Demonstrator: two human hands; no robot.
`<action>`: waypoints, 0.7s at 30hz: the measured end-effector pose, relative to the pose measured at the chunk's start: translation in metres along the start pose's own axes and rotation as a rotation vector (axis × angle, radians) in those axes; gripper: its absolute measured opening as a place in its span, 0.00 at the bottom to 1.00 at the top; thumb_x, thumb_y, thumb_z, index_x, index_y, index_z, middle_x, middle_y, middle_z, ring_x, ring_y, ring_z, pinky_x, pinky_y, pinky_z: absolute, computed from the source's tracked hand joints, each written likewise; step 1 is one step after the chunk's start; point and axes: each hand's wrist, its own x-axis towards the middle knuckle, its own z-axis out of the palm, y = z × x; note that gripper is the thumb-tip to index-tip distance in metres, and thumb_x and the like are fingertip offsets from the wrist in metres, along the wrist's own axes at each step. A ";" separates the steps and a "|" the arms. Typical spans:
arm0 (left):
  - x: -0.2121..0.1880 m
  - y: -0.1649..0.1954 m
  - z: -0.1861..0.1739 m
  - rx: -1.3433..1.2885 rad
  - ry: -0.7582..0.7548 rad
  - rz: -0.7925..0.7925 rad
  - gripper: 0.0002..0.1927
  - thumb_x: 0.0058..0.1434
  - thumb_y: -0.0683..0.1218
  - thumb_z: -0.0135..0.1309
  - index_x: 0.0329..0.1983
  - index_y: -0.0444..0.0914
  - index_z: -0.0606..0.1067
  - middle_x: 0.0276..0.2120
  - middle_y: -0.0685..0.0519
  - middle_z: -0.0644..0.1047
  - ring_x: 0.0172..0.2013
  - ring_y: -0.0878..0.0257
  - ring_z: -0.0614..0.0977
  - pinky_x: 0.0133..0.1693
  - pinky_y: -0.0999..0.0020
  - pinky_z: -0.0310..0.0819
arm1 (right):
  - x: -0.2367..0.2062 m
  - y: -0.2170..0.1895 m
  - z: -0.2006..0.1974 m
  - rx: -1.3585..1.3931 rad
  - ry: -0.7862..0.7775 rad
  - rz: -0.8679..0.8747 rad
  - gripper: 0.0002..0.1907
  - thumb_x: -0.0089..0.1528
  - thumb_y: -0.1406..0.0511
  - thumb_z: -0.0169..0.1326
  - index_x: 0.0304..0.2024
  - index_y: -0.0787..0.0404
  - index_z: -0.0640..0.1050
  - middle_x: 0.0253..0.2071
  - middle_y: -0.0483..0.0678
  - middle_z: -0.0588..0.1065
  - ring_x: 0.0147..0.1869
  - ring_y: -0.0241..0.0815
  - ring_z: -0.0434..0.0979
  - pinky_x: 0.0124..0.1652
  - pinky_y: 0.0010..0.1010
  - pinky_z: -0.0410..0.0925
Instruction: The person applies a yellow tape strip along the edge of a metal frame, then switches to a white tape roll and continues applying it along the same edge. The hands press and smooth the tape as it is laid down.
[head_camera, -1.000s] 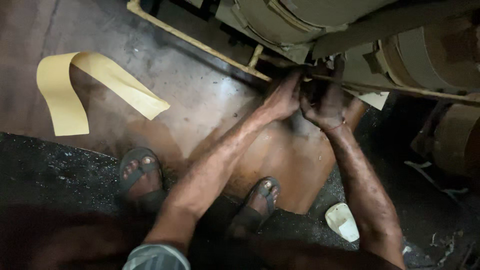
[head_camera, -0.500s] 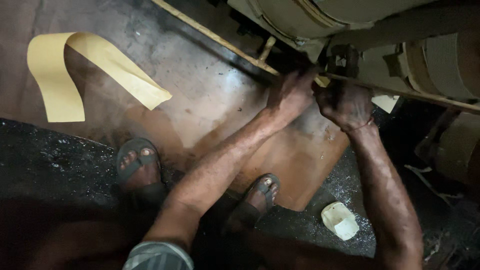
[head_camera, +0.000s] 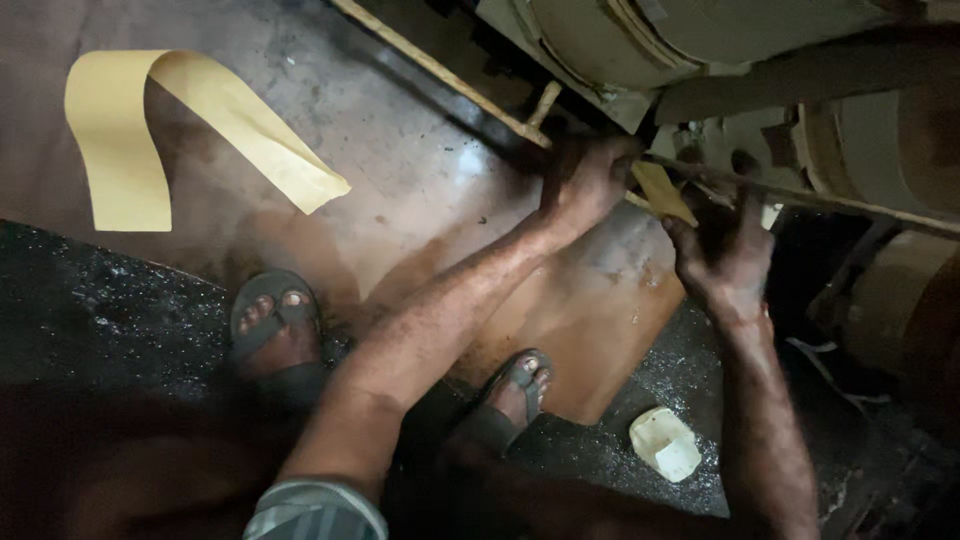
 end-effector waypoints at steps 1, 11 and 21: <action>-0.003 -0.001 0.000 -0.001 -0.035 -0.020 0.12 0.62 0.40 0.54 0.46 0.43 0.82 0.37 0.47 0.83 0.39 0.53 0.86 0.42 0.57 0.80 | -0.006 -0.004 -0.004 0.061 0.004 -0.028 0.43 0.67 0.72 0.66 0.76 0.63 0.53 0.50 0.59 0.80 0.48 0.51 0.83 0.48 0.39 0.76; -0.005 -0.022 -0.002 -0.258 -0.055 0.357 0.19 0.55 0.41 0.60 0.51 0.35 0.76 0.43 0.43 0.80 0.43 0.48 0.84 0.44 0.57 0.79 | -0.027 -0.072 0.047 0.810 0.392 0.168 0.41 0.67 0.74 0.64 0.76 0.65 0.56 0.42 0.53 0.77 0.39 0.37 0.79 0.37 0.23 0.72; 0.038 -0.028 0.003 -0.173 -0.163 0.102 0.13 0.53 0.40 0.59 0.43 0.35 0.76 0.36 0.42 0.80 0.39 0.45 0.83 0.41 0.54 0.77 | 0.023 0.025 0.081 0.263 0.390 0.105 0.32 0.67 0.70 0.70 0.67 0.66 0.67 0.59 0.57 0.76 0.61 0.47 0.78 0.61 0.35 0.74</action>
